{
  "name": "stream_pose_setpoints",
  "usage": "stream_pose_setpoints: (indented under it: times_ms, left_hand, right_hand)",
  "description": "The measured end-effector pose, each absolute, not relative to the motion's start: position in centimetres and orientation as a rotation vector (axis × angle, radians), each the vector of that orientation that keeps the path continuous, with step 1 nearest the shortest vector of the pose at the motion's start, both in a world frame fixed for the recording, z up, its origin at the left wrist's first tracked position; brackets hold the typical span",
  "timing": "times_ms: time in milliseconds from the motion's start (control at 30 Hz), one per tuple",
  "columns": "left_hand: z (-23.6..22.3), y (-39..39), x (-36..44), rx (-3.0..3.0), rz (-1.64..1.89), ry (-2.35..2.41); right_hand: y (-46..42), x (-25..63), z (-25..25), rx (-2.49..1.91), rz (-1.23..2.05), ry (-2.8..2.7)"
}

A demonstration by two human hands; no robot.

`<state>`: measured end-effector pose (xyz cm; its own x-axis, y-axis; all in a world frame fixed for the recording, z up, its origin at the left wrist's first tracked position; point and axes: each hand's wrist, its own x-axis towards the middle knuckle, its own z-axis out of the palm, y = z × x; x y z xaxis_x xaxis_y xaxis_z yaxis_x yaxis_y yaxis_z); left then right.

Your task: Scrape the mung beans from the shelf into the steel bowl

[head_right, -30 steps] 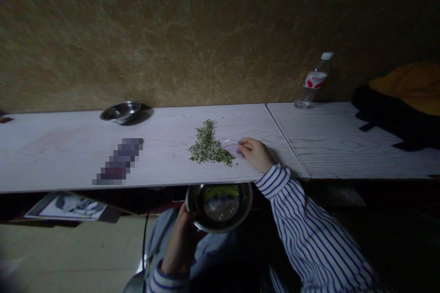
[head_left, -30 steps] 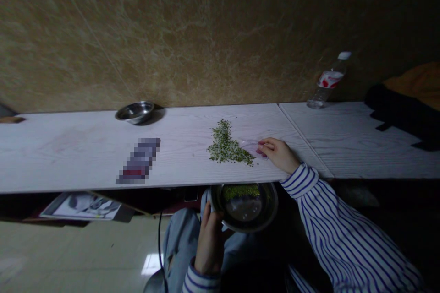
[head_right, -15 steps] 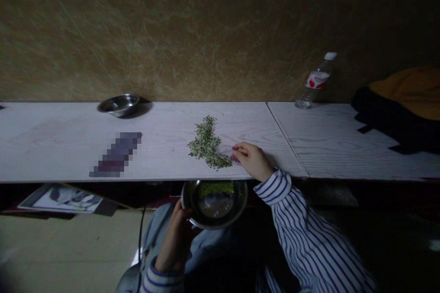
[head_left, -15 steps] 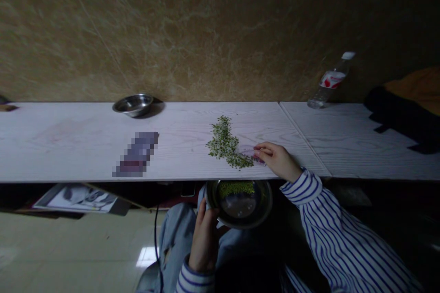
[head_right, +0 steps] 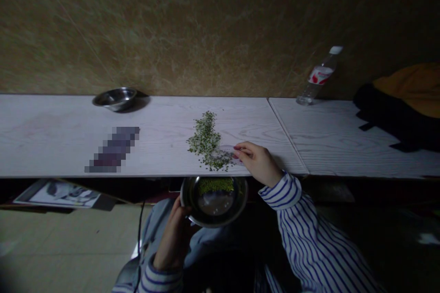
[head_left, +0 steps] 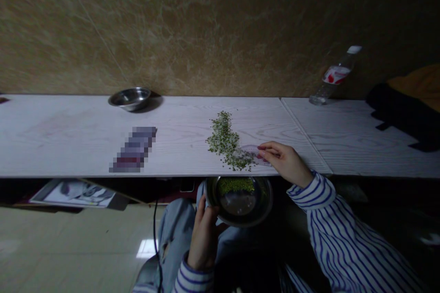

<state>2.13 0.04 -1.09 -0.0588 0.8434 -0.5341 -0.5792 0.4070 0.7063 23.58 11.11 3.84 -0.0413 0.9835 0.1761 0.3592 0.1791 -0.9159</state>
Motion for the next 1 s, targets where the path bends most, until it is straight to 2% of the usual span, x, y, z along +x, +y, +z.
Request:
stream_pose_setpoints:
  times_ms: [1000]
  left_hand:
    - [-1.7,0.1,1.8,0.277,1.188,1.161]
  right_hand:
    - [8.0,25.3,2.2,-1.461,0.634,-1.647]
